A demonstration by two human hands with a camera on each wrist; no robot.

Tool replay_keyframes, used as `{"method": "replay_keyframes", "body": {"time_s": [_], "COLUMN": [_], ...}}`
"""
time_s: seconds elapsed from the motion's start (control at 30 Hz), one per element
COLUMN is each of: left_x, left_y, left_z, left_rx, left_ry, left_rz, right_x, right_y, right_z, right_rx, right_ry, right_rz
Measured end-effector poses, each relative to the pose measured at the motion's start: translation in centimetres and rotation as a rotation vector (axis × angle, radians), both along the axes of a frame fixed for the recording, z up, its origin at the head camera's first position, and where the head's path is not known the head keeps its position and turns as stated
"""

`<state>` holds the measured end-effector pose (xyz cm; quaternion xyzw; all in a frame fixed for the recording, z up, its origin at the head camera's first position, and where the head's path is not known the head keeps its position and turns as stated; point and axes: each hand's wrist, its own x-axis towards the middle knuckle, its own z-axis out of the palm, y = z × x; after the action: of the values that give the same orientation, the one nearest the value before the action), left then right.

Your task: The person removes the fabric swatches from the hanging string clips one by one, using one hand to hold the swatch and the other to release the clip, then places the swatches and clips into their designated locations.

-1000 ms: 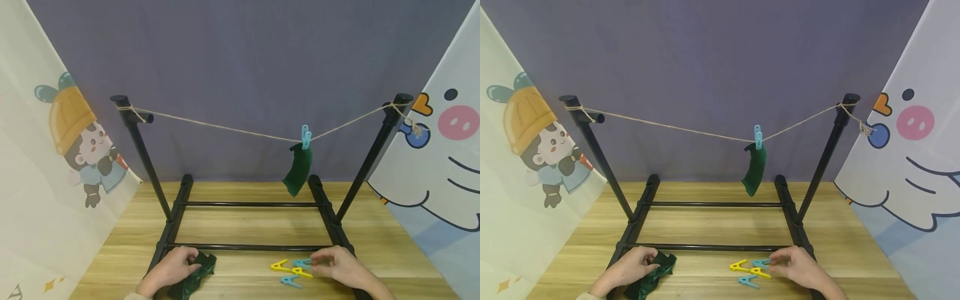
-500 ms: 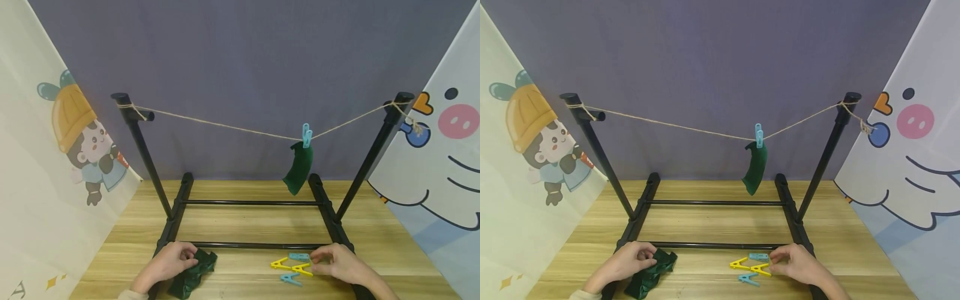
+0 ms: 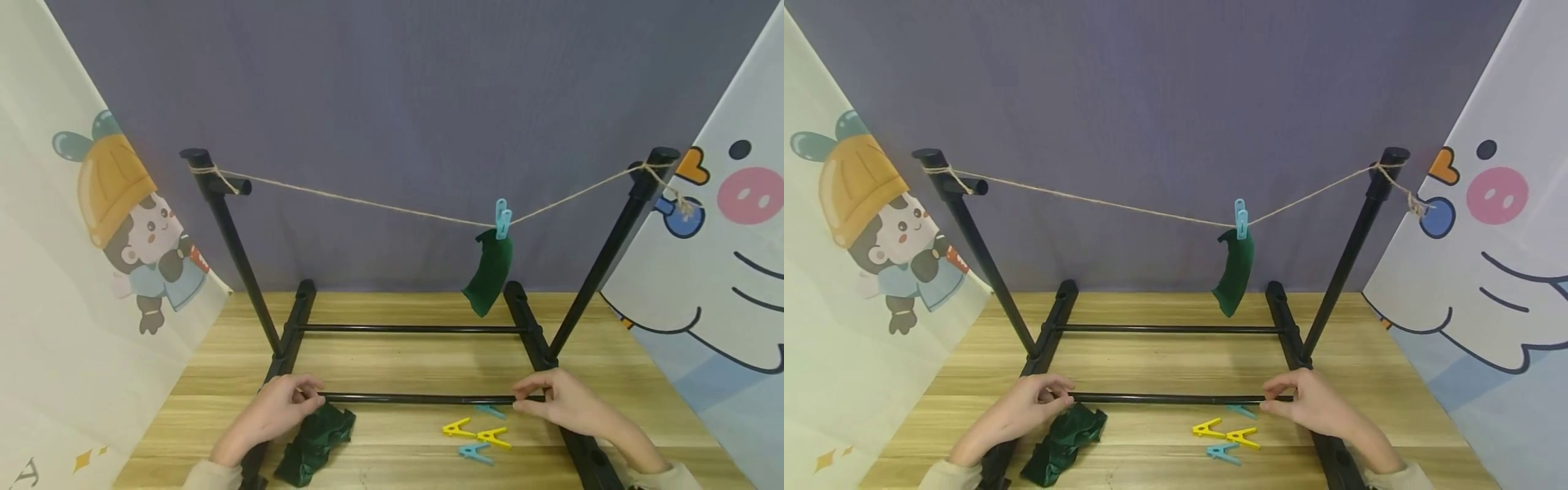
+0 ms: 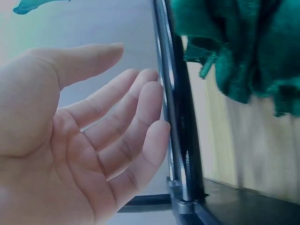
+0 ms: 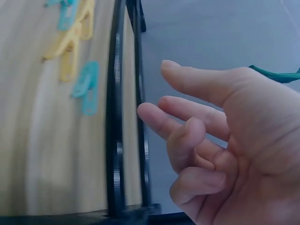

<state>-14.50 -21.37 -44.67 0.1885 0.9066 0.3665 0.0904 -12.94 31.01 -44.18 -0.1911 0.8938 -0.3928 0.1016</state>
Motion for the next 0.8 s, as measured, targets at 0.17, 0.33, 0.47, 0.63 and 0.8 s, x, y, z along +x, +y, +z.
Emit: {"method": "replay_keyframes", "body": {"time_s": [0.17,0.33,0.47,0.63,0.8], "left_x": [-0.6,-1.3,-1.8,-2.2,-2.5], "left_y": [0.6,1.2,1.7,2.1,2.5], "left_z": [1.0,2.1,2.9,3.7,4.1], "left_rx": [-0.005,0.001,0.011,-0.009,-0.005], "left_ry": [0.032,0.044,0.052,0.074,0.096], "left_rz": [0.007,0.012,0.015,0.01,0.004], "right_x": [-0.7,-1.2,-1.5,-1.5,-1.5], "right_y": [-0.3,-0.7,-1.1,-1.6,-1.9], "right_z": [2.1,4.7,6.5,8.1,9.2], "right_rx": [0.029,0.077,0.109,0.142,0.135], "right_ry": [0.077,0.161,0.234,0.294,0.379], "right_rz": [-0.022,-0.05,-0.058,-0.063,-0.036]}}
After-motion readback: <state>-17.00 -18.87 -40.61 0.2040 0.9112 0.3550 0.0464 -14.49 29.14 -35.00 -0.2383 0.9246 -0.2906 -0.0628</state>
